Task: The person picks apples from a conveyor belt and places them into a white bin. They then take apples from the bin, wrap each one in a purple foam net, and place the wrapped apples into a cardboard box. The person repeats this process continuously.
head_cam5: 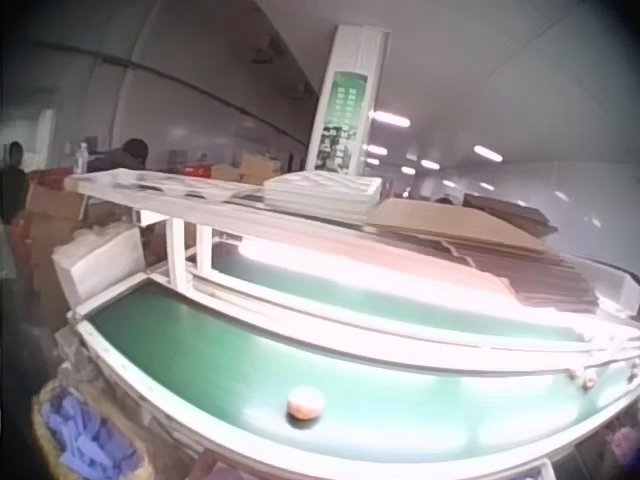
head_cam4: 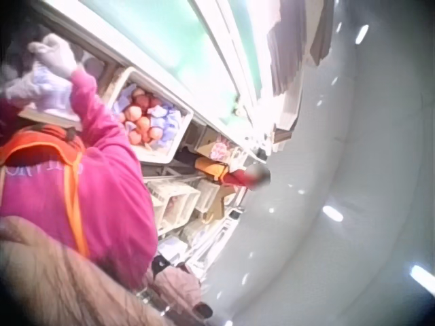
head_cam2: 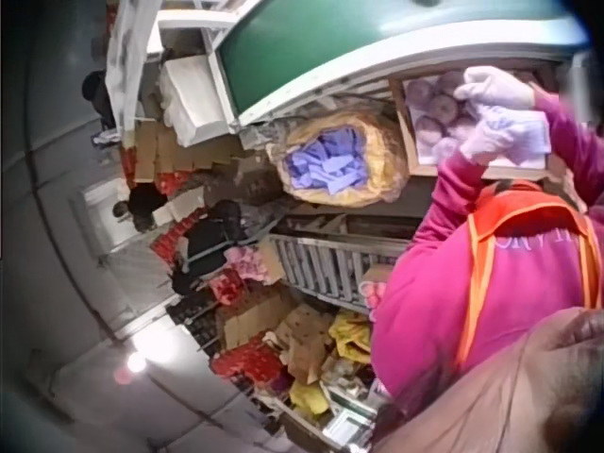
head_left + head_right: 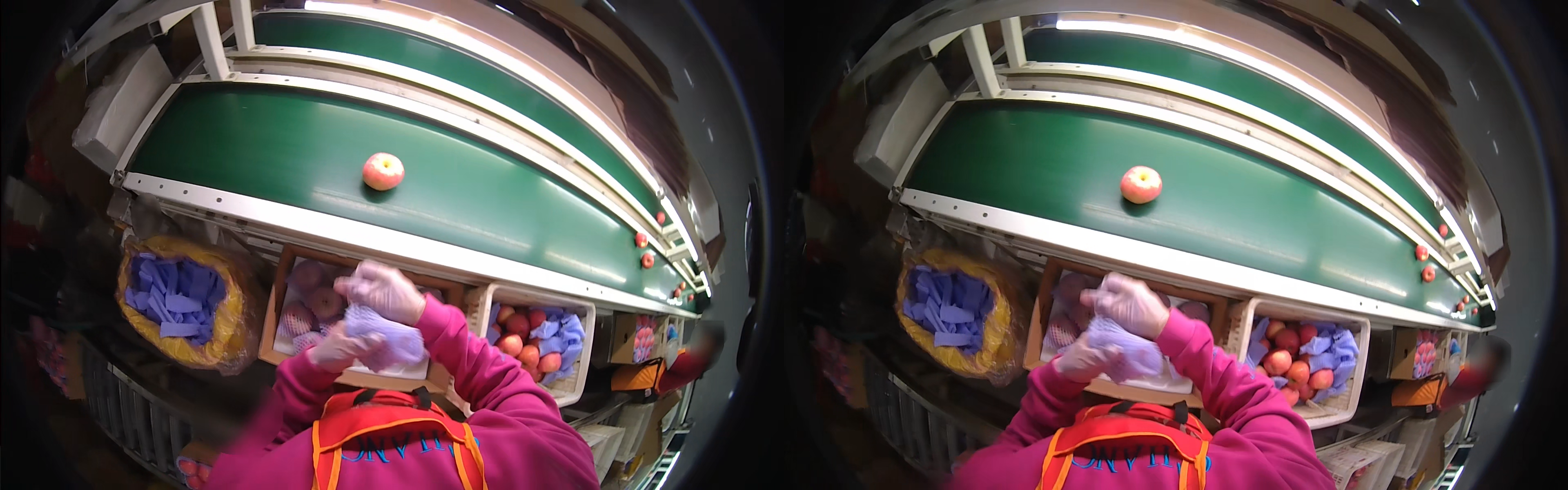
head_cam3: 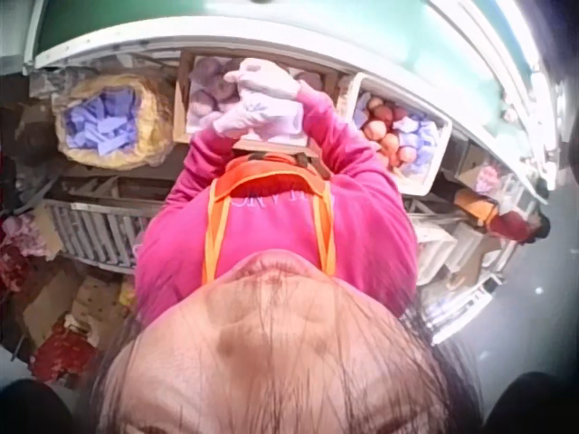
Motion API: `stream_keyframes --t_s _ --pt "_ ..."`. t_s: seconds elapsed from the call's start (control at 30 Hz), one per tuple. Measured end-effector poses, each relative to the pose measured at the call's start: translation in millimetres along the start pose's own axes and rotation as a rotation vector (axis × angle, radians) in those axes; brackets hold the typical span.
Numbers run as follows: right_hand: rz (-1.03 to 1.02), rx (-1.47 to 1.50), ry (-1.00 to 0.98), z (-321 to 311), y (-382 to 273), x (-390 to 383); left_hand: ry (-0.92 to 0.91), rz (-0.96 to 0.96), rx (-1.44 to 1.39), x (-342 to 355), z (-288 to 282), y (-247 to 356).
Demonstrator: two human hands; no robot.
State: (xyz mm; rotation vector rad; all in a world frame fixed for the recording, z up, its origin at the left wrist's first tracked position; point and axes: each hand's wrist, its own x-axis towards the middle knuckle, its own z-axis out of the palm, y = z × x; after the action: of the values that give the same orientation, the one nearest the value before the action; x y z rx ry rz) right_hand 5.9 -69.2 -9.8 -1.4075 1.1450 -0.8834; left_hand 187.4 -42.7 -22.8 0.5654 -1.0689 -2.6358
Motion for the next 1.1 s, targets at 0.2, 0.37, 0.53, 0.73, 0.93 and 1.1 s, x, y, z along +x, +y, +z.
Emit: stream_keyframes --t_s 0.2,0.37,0.53,0.73,0.93,1.1 --pt "0.096 -0.813 0.680 -88.9 9.8 194.5 0.426 0.451 0.701 -49.7 -58.1 -3.3" --pt "0.214 0.194 0.357 -84.7 49.3 224.6 0.575 0.397 0.416 -69.9 -82.6 -41.5" --pt "0.180 1.288 -0.184 -5.6 -8.9 140.4 0.735 0.462 0.617 -82.6 -79.8 9.9" --pt "-0.283 -0.192 0.102 41.2 -61.1 9.9 0.318 0.595 0.253 -56.6 -29.3 37.2" --pt "-0.104 0.276 0.255 17.0 -57.5 -100.9 0.173 0.394 -0.068 -38.7 42.9 -19.3" --pt "0.073 0.865 -0.027 19.2 38.2 -196.3 -0.143 -0.062 -0.286 -23.4 90.4 -70.8"
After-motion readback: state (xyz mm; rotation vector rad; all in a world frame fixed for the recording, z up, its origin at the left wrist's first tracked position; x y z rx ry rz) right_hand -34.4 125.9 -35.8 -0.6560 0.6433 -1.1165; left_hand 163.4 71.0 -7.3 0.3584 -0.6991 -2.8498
